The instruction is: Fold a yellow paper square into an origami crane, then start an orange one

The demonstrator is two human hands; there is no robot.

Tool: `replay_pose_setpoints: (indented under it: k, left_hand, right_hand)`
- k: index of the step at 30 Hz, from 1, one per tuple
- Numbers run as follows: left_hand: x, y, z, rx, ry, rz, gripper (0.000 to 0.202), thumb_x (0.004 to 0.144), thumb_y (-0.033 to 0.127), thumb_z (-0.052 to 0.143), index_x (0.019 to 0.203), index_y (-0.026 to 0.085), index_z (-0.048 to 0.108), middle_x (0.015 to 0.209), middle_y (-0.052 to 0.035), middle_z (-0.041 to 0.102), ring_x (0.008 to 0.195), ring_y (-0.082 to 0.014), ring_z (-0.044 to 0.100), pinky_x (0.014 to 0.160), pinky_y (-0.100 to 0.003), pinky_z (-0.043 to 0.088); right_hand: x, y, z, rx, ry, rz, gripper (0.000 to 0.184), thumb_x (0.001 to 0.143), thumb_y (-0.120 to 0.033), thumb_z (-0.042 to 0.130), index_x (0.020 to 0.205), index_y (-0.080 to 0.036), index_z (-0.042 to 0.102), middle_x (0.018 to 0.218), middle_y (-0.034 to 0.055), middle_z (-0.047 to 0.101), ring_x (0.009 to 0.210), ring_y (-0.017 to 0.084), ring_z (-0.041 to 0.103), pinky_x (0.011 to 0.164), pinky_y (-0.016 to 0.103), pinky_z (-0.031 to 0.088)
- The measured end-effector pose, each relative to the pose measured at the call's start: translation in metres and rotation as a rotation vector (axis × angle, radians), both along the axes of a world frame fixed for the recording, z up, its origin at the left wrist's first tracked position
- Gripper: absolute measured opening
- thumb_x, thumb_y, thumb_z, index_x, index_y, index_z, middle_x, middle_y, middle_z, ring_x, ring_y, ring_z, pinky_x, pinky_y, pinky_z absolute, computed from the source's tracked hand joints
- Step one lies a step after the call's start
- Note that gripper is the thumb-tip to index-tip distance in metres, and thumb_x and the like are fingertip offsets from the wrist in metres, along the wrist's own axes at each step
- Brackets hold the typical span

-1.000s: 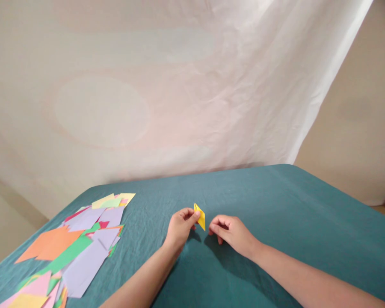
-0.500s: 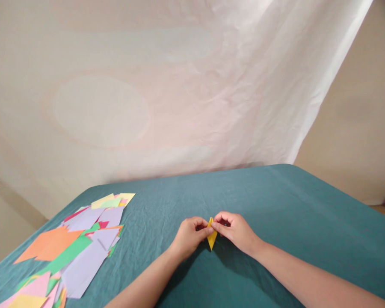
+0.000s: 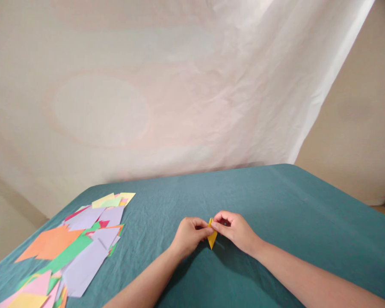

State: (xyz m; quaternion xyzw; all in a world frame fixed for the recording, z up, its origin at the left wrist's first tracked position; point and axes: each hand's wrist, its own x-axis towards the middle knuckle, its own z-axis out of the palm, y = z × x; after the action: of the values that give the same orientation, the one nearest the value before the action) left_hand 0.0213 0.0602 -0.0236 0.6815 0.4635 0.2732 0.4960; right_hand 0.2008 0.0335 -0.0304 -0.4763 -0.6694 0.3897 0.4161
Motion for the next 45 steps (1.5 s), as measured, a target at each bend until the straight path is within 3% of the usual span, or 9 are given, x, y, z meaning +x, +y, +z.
replay_pose_setpoints:
  k: [24, 45]
  left_hand:
    - [-0.0021, 0.0034, -0.0031, -0.095, -0.111, 0.014, 0.026, 0.067, 0.036, 0.070, 0.068, 0.010, 0.069, 0.058, -0.0028, 0.063, 0.049, -0.0094, 0.052, 0.052, -0.022, 0.042]
    - [0.0003, -0.0016, 0.0029, 0.126, 0.017, 0.068, 0.024, 0.075, 0.034, 0.061, 0.070, 0.012, 0.068, 0.066, -0.0033, 0.065, 0.058, -0.0123, 0.055, 0.056, -0.021, 0.042]
  right_hand:
    - [0.0012, 0.0006, -0.0042, -0.019, 0.052, 0.012, 0.019, 0.084, -0.034, 0.058, 0.080, -0.016, 0.061, 0.071, -0.0004, 0.059, 0.062, 0.012, 0.051, 0.059, 0.022, 0.040]
    - [0.0048, 0.0052, -0.0071, -0.074, 0.006, 0.078, 0.024, 0.083, -0.038, 0.058, 0.078, -0.015, 0.060, 0.069, 0.0003, 0.059, 0.062, 0.012, 0.052, 0.057, 0.021, 0.039]
